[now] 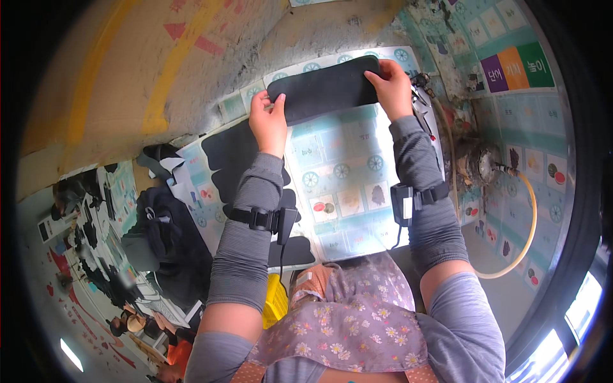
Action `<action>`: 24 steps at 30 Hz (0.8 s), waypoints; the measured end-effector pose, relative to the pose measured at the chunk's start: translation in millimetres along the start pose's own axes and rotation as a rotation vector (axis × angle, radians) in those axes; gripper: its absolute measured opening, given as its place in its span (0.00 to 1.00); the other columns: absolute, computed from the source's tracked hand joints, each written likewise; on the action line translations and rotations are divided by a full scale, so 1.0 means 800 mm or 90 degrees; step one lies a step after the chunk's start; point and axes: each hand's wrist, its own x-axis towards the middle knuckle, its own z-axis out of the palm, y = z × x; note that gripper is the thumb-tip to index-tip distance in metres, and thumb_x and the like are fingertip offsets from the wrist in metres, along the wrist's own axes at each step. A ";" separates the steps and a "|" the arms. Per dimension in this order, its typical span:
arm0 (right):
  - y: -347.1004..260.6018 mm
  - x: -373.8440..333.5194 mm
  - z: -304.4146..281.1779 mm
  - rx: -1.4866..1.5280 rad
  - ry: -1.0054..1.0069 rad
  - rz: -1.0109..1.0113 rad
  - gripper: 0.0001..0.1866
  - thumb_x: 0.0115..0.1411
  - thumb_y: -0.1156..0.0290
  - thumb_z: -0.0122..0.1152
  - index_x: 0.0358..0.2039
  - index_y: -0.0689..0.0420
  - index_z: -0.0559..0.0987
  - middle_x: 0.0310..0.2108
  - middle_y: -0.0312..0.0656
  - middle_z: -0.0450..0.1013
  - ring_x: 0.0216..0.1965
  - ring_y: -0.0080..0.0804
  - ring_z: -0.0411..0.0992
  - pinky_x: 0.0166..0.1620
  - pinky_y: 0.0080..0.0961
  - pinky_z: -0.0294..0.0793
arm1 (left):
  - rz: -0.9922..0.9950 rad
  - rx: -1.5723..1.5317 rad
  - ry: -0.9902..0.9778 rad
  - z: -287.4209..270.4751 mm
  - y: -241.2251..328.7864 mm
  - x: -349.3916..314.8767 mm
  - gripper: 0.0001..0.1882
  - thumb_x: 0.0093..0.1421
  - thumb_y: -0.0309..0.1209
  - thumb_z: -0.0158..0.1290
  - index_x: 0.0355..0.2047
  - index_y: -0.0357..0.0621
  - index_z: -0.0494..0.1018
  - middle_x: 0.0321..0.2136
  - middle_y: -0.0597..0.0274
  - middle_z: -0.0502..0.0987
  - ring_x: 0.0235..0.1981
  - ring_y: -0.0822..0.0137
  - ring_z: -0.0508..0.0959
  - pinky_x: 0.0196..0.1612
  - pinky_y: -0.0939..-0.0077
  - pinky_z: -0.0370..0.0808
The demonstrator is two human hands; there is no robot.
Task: Organizing shoe upper components on a template, applying adhesive with a spray gun, and stacking them.
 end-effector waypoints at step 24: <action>-0.114 -0.122 -0.009 0.325 -0.248 0.262 0.22 0.63 0.65 0.58 0.51 0.67 0.71 0.40 0.41 0.75 0.36 0.23 0.72 0.40 0.20 0.73 | 0.399 0.112 -0.237 0.032 0.113 -0.089 0.08 0.55 0.23 0.53 0.37 0.44 0.73 0.26 0.54 0.77 0.28 0.56 0.78 0.28 0.69 0.74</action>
